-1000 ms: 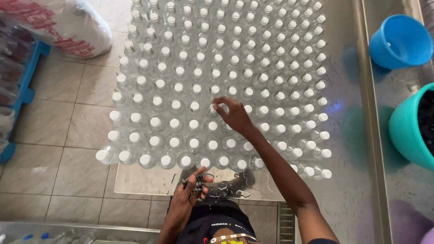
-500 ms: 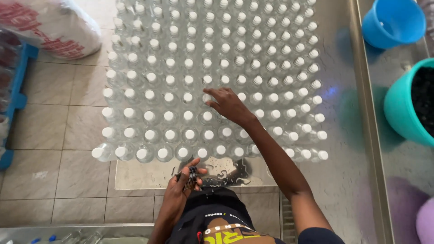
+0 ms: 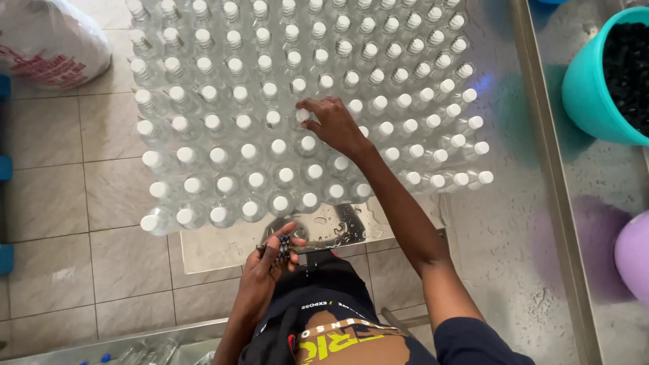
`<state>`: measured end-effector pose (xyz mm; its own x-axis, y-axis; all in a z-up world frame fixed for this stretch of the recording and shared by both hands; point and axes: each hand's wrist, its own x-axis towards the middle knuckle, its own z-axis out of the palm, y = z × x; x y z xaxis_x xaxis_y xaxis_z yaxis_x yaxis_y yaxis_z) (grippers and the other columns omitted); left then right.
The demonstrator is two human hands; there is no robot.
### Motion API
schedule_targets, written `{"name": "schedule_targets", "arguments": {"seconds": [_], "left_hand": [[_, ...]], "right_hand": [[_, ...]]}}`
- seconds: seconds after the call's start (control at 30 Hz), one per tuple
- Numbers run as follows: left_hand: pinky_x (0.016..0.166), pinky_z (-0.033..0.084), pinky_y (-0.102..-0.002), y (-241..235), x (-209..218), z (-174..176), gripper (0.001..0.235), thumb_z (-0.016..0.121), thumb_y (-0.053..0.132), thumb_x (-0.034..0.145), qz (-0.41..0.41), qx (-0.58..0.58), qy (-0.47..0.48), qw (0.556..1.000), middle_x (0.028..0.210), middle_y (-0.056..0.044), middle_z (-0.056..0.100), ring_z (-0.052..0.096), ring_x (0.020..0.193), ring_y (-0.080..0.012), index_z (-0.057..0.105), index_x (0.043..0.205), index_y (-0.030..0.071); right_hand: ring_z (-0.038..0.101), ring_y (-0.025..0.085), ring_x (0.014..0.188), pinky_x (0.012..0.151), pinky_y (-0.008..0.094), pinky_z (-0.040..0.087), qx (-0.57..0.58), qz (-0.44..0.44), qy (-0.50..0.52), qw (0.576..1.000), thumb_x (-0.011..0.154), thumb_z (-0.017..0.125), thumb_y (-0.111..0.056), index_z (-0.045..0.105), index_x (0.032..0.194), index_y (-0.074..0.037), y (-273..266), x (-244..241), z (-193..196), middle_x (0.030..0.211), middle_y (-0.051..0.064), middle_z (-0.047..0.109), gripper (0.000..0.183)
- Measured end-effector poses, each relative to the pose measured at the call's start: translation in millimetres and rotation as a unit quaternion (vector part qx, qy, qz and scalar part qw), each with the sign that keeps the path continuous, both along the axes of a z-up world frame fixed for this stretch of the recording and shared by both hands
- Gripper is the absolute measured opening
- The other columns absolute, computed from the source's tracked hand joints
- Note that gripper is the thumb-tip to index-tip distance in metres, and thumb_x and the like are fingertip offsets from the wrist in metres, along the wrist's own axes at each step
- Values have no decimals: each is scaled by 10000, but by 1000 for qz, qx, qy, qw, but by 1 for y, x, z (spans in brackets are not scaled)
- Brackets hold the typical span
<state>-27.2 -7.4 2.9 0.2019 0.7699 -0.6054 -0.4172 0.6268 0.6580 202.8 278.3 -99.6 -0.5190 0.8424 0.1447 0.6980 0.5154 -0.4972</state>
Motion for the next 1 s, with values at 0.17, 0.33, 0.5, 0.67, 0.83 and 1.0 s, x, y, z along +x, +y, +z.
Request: {"name": "schedule_targets", "arguments": {"seconds": [0.17,0.33,0.5,0.67,0.83,1.0], "left_hand": [[792,530,-319,-5,-12,1,702,505,456,1048,-5,5,7,1000,1162,-147,756,628,852,-179,598,1558,-18],[768,533,-327,-5,-20,1,655,530,406,1056,0,8,-4,1000,1142,-177,765,640,841,-198,617,1536,-30],[780,509,-342,3,-26,2,634,491,386,1080,-27,-14,5,1000,1181,-173,752,600,860,-204,610,1554,-17],[773,507,-340,9,-18,-4,629,503,378,1080,-65,-29,-1,997,1175,-179,752,593,853,-202,613,1538,-39],[768,534,-329,11,-5,-6,652,502,406,1061,-153,11,-16,988,1174,-193,785,653,867,-206,621,1530,-31],[771,526,-328,12,-3,5,647,515,386,1061,-154,12,-28,988,1165,-190,782,652,871,-211,623,1532,-44]], "right_hand": [[752,257,1162,1167,516,363,22,-30,-37,999,958,813,-161,675,1308,-144,-4,-10,0,1309,34,805,376],[707,371,1188,1031,494,520,40,-63,68,995,1088,721,-214,649,1463,-76,-68,23,86,1367,134,760,407],[657,81,733,683,247,538,-125,-284,132,942,1074,686,-352,761,1102,-157,-207,86,99,964,-37,805,211],[563,335,1416,1150,501,457,-220,-408,35,886,1097,527,-507,664,1486,-171,-305,140,-74,1506,155,644,532],[-144,301,1698,1325,596,-123,-223,-367,-139,893,1107,310,-650,64,1775,-213,-323,135,-130,1852,80,-84,835],[219,329,1581,1277,512,168,-191,-434,2,881,1052,361,-494,260,1653,-167,-342,182,-115,1732,131,249,691]]}}
